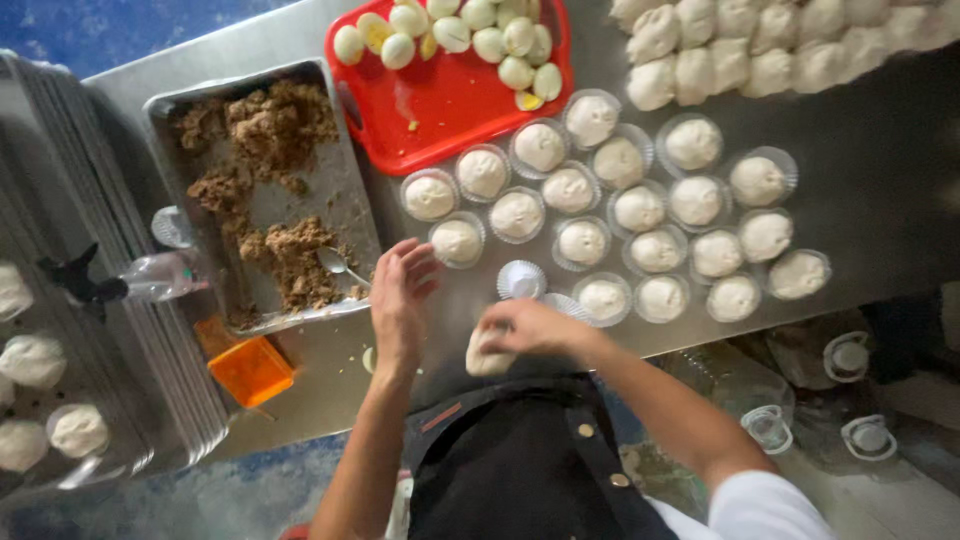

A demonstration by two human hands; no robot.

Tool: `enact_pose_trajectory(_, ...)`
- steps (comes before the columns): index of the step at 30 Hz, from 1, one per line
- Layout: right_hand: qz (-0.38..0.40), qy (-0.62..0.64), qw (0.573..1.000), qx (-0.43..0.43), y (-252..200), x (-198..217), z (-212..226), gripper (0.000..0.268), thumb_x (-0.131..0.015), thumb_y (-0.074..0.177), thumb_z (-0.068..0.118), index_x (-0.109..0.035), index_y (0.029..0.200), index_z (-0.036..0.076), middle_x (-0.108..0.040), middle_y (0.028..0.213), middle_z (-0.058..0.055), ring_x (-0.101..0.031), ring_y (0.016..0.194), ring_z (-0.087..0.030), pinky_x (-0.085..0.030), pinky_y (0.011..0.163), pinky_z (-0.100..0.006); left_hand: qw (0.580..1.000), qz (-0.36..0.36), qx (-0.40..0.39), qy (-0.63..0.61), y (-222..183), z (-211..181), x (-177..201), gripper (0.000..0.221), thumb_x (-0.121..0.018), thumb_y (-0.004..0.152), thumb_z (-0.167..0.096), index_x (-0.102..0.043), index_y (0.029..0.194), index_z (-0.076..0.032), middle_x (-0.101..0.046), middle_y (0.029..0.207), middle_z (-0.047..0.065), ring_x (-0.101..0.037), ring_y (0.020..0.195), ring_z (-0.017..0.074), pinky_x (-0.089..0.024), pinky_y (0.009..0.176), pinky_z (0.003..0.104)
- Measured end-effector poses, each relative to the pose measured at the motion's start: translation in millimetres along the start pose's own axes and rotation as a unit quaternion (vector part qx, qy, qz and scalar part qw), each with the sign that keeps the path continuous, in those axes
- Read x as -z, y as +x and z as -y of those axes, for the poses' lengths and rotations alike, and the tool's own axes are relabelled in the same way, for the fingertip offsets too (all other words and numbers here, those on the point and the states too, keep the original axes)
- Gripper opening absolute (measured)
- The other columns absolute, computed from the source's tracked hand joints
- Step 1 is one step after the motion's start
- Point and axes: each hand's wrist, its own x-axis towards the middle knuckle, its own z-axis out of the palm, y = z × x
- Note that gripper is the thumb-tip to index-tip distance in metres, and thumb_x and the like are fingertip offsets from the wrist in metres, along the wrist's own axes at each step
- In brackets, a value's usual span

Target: The person prepares steamed buns by hand, placing fillings and egg slices into flattened dough discs and sealing them.

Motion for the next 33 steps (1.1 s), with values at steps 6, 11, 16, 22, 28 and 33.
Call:
enact_pose_trajectory(6, -0.529, -0.139, 0.823, 0.15, 106.8, 204.5, -68.6, 0.031, -0.074, 0.093, 0.027, -0.068, 0.114, 0.004, -0.073, 0.108, -0.018, -0.069, 0.102, -0.037, -0.055, 0.09, -0.046, 0.997, -0.031, 0.046, 0.051, -47.3, 29.8, 35.7, 0.051, -0.039, 0.108, -0.041, -0.058, 0.137, -0.004, -0.07, 0.122, 0.009, -0.065, 0.102, 0.0205, -0.053, 0.088, 0.036)
enact_pose_trajectory(11, -0.679, -0.247, 0.669, 0.175, 219.8, 417.0, -58.0, 0.041, -0.079, 0.094, 0.025, -0.063, 0.121, -0.001, -0.07, 0.107, -0.027, -0.066, 0.099, -0.047, -0.053, 0.084, -0.052, 0.986, -0.107, 0.122, 0.045, -89.6, 104.3, 67.5, 0.051, -0.04, 0.104, -0.043, -0.06, 0.137, -0.009, -0.072, 0.123, 0.009, -0.067, 0.103, 0.02, -0.053, 0.087, 0.036)
enact_pose_trajectory(16, -0.689, -0.295, 0.656, 0.093, 246.3, 436.4, -69.2, 0.042, -0.085, 0.078, 0.036, -0.069, 0.105, 0.008, -0.071, 0.093, -0.021, -0.067, 0.089, -0.046, -0.051, 0.084, -0.058, 0.975, -0.137, 0.174, 0.023, -117.2, 167.4, 95.7, 0.05, -0.043, 0.1, -0.043, -0.06, 0.135, -0.011, -0.072, 0.123, 0.008, -0.068, 0.1, 0.0223, -0.054, 0.081, 0.038)
enact_pose_trajectory(22, -0.575, -0.084, 0.781, 0.229, 145.0, 314.4, -29.0, 0.038, -0.08, 0.083, 0.037, -0.071, 0.109, 0.01, -0.069, 0.108, -0.019, -0.066, 0.103, -0.039, -0.052, 0.092, -0.051, 0.986, -0.092, 0.09, -0.107, -113.2, 122.4, 84.1, 0.051, -0.041, 0.11, -0.042, -0.061, 0.138, -0.004, -0.07, 0.123, 0.015, -0.062, 0.104, 0.0249, -0.049, 0.089, 0.039)
enact_pose_trajectory(28, -0.039, 0.132, 0.973, 0.184, 48.2, -46.5, 93.3, 0.035, -0.075, 0.088, 0.037, -0.074, 0.113, 0.013, -0.068, 0.123, -0.018, -0.066, 0.118, -0.032, -0.052, 0.101, -0.044, 0.91, 0.015, 0.074, -0.408, -58.0, 27.2, 61.5, 0.074, -0.031, 0.099, -0.062, -0.034, 0.154, -0.013, -0.049, 0.149, 0.019, -0.048, 0.137, 0.0379, -0.036, 0.111, 0.06)
enact_pose_trajectory(33, -0.321, -0.177, 0.912, 0.186, 7.9, -99.8, 157.7, 0.053, -0.061, 0.092, 0.042, -0.061, 0.14, 0.02, -0.043, 0.153, -0.022, -0.041, 0.143, -0.038, -0.032, 0.118, -0.05, 0.885, 0.086, 0.084, -0.449, -82.9, -12.4, 92.1, 0.08, -0.03, 0.1, -0.067, -0.027, 0.161, -0.016, -0.039, 0.158, 0.02, -0.038, 0.146, 0.0367, -0.031, 0.119, 0.053)
